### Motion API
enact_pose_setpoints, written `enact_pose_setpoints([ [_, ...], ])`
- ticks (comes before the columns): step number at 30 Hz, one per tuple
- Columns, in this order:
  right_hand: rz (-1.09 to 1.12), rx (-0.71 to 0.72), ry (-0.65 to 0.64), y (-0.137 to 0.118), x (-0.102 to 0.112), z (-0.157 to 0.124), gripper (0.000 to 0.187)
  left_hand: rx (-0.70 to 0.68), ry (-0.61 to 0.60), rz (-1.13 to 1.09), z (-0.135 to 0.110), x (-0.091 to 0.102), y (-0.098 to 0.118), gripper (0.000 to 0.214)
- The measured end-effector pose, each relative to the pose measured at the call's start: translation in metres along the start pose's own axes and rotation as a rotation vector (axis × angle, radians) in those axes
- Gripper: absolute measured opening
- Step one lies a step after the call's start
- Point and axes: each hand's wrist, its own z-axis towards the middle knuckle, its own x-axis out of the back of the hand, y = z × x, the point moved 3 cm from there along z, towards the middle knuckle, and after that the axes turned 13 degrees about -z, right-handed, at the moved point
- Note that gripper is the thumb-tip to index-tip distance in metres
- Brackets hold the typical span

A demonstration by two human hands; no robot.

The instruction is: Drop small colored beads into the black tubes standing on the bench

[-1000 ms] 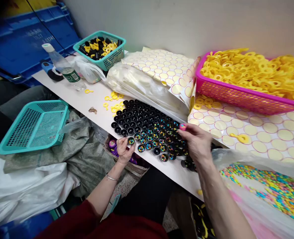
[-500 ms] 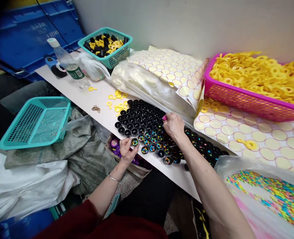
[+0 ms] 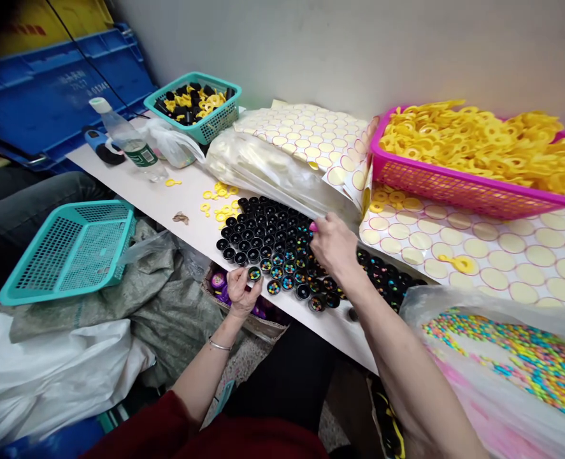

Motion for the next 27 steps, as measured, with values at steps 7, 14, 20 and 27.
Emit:
enact_pose_setpoints([
  [7, 0.678, -0.719, 0.52, 0.142, 0.024, -0.159, 0.026, -0.018, 0.008, -0.023, 0.0, 0.0, -0.001, 0.027],
  [14, -0.378, -0.717, -0.361, 0.237, 0.005, -0.15, 0.032, -0.076, 0.016, -0.023, 0.002, 0.001, -0.002, 0.028],
  [20, 0.082, -0.526, -0.458, 0.216, -0.011, -0.126, 0.012, -0.042, 0.0, 0.003, 0.006, 0.002, 0.002, 0.027],
  [27, 0.583, -1.044, 0.164, 0.229, 0.009, -0.164, 0.031, -0.03, -0.005, -0.015, 0.003, 0.001, 0.0, 0.027],
])
